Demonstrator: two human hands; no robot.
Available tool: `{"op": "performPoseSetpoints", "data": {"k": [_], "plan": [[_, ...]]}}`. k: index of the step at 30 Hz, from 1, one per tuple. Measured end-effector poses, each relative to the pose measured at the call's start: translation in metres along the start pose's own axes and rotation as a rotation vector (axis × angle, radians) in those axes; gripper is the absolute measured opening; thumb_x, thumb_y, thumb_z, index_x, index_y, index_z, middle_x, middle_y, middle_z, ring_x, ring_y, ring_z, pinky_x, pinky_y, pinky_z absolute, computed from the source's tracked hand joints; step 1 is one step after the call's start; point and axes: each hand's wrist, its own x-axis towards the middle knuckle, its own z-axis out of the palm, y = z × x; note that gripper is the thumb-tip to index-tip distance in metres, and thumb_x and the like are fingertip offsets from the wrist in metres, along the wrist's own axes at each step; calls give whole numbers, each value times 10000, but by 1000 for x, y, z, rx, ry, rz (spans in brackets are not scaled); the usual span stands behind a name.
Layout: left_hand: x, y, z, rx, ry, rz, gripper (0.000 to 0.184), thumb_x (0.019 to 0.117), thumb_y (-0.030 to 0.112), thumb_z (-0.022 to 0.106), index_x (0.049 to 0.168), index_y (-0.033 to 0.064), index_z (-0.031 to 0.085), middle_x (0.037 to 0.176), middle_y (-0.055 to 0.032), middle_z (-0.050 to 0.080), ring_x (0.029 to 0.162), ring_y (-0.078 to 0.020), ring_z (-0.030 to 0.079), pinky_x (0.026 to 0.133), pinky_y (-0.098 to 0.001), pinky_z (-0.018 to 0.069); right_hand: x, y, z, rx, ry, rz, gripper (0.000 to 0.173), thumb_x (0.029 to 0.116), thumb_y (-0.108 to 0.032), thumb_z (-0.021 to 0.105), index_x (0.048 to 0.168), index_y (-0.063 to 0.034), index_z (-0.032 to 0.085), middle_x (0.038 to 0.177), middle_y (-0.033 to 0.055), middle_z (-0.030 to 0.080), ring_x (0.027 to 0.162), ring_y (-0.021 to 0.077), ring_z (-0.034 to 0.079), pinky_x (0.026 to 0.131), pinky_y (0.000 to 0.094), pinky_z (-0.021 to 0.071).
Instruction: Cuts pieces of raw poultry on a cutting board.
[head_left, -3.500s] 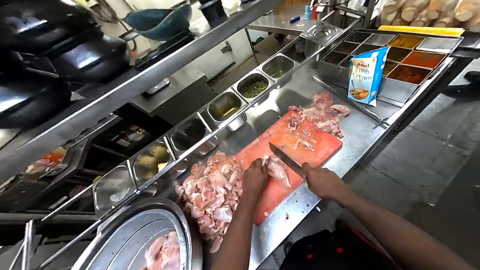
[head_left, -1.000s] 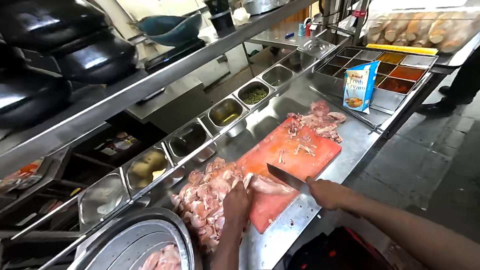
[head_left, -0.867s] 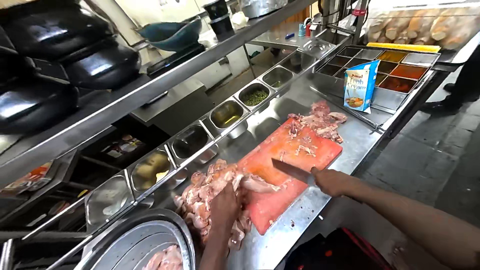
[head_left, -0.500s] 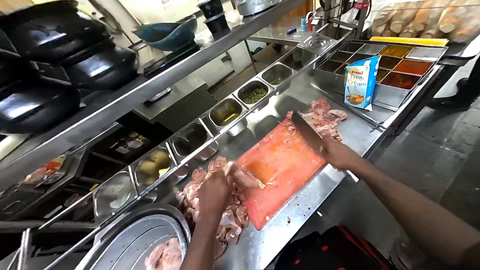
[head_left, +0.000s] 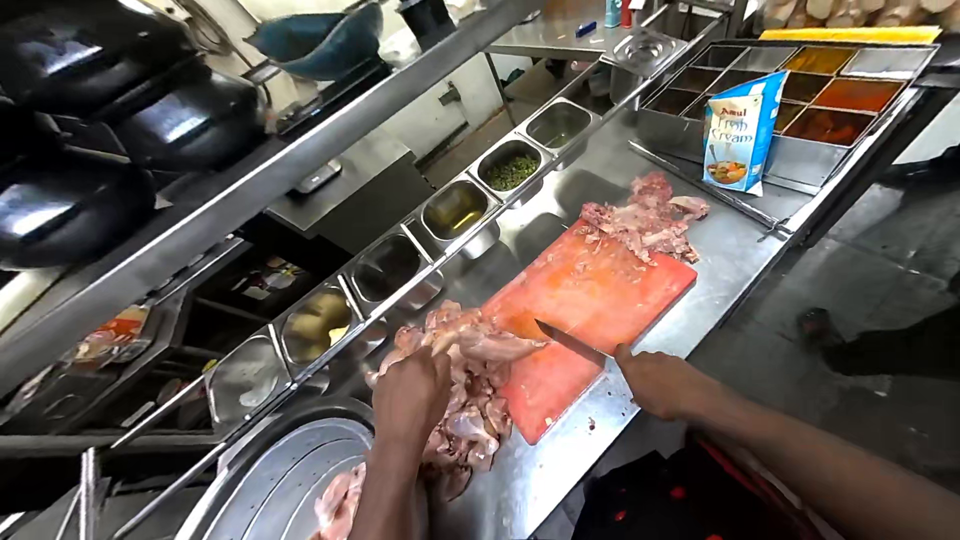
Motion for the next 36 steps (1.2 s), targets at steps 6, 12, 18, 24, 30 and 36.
{"op": "performPoseSetpoints", "data": {"k": [6, 12, 18, 24, 30, 36], "plan": [[-7, 4, 9, -75, -107, 58, 472, 1062, 312, 383, 878, 15, 700, 814, -203, 698, 872, -418, 713, 758, -610, 544, 4, 63, -33, -24, 153, 148, 441, 965, -145, 631, 1357, -47, 454, 1082, 214, 678, 1014, 425, 693, 822, 601, 560], [-3, 17, -7, -321, -48, 62, 492, 1063, 343, 363, 869, 23, 683, 781, -172, 661, 789, -372, 670, 729, -625, 507, 32, 173, -100, -32, 355, 331, 466, 947, -164, 649, 1353, -5, 484, 1101, 270, 668, 1038, 466, 679, 819, 649, 546], [18, 33, 23, -1023, -234, -209, 417, 1111, 199, 325, 1087, -71, 641, 1007, -177, 744, 857, -251, 761, 749, -423, 646, 27, 179, -106, 28, 401, 298, 474, 947, -199, 649, 1356, -25, 485, 1080, 237, 679, 980, 428, 700, 793, 619, 563], [12, 57, 2, -1386, -280, -402, 446, 1126, 227, 221, 1136, -71, 552, 959, -235, 763, 733, -345, 765, 617, -432, 635, -4, 157, -111, 189, 538, 155, 370, 1032, -242, 552, 1337, -51, 468, 985, 210, 678, 902, 409, 704, 755, 609, 562], [4, 75, 60, -1394, -482, -501, 398, 1122, 231, 288, 1079, -67, 549, 859, -215, 734, 724, -327, 750, 623, -435, 627, -13, 122, -82, 407, 451, 6, 333, 1088, -263, 464, 1371, -88, 445, 771, 147, 629, 589, 288, 653, 570, 483, 565], [4, 57, 81, -1214, -565, -475, 459, 1139, 267, 257, 1126, -65, 574, 852, -182, 743, 706, -273, 743, 631, -391, 612, -6, 84, -63, 105, 502, -4, 261, 1080, -308, 465, 1263, -131, 524, 843, 124, 665, 826, 343, 699, 715, 549, 560]]}}
